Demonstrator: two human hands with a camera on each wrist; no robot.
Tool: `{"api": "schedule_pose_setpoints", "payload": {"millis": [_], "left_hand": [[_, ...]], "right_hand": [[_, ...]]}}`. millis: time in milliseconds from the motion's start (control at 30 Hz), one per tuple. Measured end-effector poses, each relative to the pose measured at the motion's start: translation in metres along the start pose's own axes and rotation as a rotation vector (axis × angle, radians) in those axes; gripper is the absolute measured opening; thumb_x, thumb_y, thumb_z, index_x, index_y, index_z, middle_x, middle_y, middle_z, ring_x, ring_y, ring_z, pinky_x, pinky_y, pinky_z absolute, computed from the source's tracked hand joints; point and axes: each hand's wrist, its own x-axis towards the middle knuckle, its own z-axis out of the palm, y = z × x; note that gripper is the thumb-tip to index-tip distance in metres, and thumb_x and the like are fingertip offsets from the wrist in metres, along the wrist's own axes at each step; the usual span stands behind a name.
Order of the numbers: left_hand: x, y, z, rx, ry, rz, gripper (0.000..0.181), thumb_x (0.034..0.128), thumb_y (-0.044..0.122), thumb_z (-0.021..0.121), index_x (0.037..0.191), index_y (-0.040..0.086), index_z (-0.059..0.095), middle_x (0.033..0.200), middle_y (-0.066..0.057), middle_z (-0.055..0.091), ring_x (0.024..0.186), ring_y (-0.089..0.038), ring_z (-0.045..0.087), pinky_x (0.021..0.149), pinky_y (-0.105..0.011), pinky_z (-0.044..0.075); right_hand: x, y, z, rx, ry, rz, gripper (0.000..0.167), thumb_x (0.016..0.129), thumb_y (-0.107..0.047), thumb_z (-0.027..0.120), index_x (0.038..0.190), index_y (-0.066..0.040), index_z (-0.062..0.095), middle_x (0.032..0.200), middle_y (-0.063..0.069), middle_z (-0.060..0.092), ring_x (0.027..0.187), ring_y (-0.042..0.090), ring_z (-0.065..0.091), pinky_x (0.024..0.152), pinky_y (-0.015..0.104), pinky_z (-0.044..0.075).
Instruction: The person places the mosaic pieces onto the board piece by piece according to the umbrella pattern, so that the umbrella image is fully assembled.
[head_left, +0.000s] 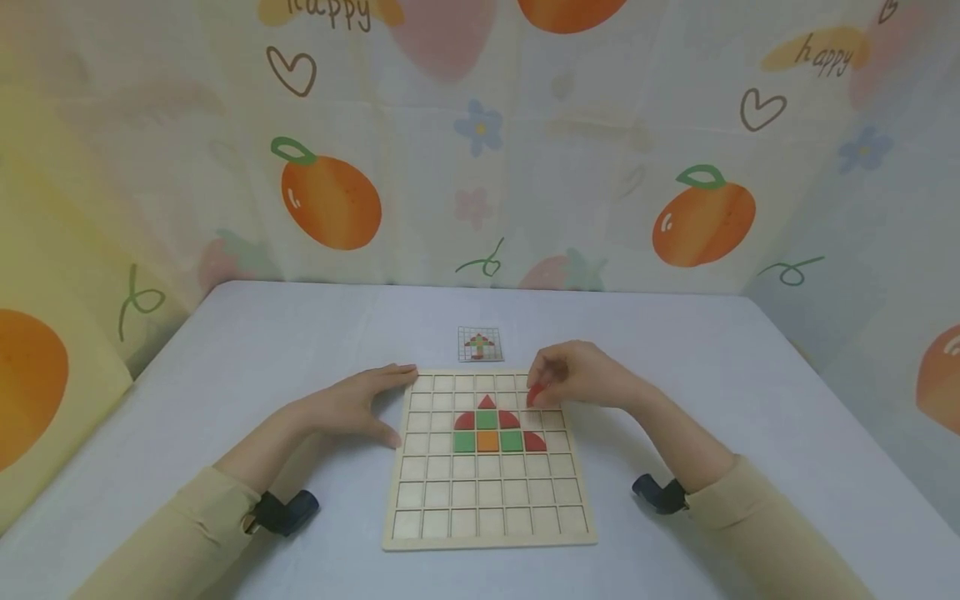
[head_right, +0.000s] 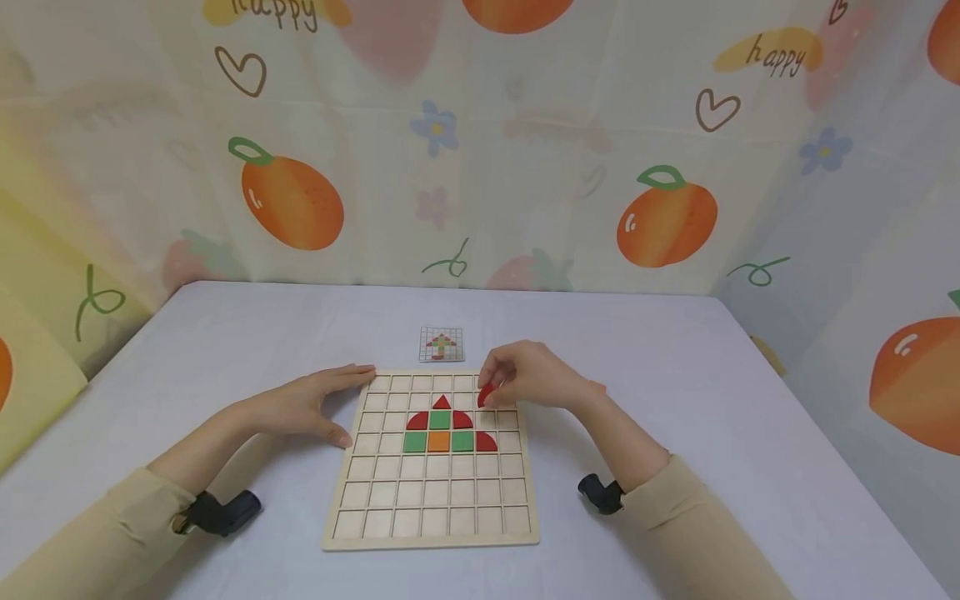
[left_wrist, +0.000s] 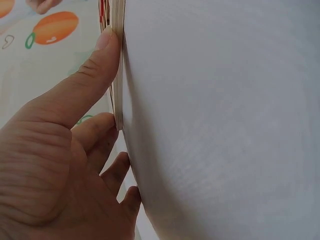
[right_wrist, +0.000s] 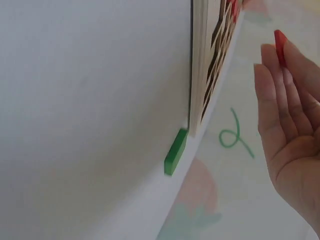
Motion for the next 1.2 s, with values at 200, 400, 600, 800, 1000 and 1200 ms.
{"api": "schedule_pose_setpoints", "payload": {"millis": [200,400,600,800,1000,1200], "left_hand": [[0.0,0.001,0.0,-0.001,-0.003,-0.011,0.1,0.0731,0.04,0.085,0.154,0.009,0.034,0.165,-0.012,0.026,0.154,-0.04,0.017,0.123,-0.061,0.02],[0.002,0.001,0.001,-0.005,-0.007,-0.012,0.101,0.0727,0.041,0.085,0.154,0.01,0.034,0.165,-0.012,0.025,0.154,-0.04,0.016,0.123,-0.062,0.02],[0.002,0.001,0.0,-0.014,-0.012,-0.013,0.101,0.0729,0.041,0.085,0.154,0.01,0.034,0.165,-0.012,0.025,0.154,-0.041,0.016,0.123,-0.062,0.019],[0.0,-0.001,-0.001,-0.014,-0.01,0.001,0.1,0.0737,0.042,0.084,0.154,0.01,0.034,0.165,-0.012,0.026,0.154,-0.041,0.017,0.122,-0.063,0.02],[0.0,-0.003,-0.001,-0.007,-0.007,0.021,0.101,0.0731,0.043,0.084,0.154,0.009,0.034,0.165,-0.013,0.026,0.154,-0.041,0.018,0.123,-0.062,0.02],[0.001,-0.005,-0.001,0.003,-0.004,0.032,0.101,0.0731,0.044,0.084,0.154,0.009,0.034,0.164,-0.013,0.027,0.153,-0.041,0.019,0.122,-0.062,0.021]], "right_hand": [[0.007,-0.016,0.012,0.051,0.016,-0.062,0.01,0.084,-0.015,0.077,0.093,-0.017,0.073,0.085,-0.002,0.074,0.08,0.013,0.065,0.079,0.029,0.053],[0.015,-0.028,0.022,0.081,0.016,-0.051,0.011,0.084,-0.013,0.077,0.095,-0.016,0.076,0.097,0.002,0.075,0.081,0.01,0.068,0.075,0.024,0.057],[0.023,-0.044,0.034,0.085,0.009,-0.039,0.01,0.086,-0.011,0.073,0.095,-0.016,0.076,0.092,0.001,0.075,0.077,0.01,0.066,0.07,0.023,0.056],[0.034,-0.061,0.048,0.033,-0.05,-0.068,0.007,0.086,-0.016,0.075,0.092,-0.021,0.075,0.085,-0.007,0.075,0.078,0.006,0.066,0.076,0.023,0.055],[0.042,-0.07,0.064,0.029,-0.112,-0.08,0.008,0.084,-0.013,0.076,0.086,-0.021,0.075,0.08,-0.008,0.074,0.071,0.005,0.064,0.072,0.021,0.054],[0.042,-0.072,0.073,0.01,-0.131,-0.072,0.01,0.083,-0.012,0.078,0.083,-0.021,0.074,0.079,-0.007,0.075,0.071,0.005,0.064,0.07,0.02,0.053]]}}
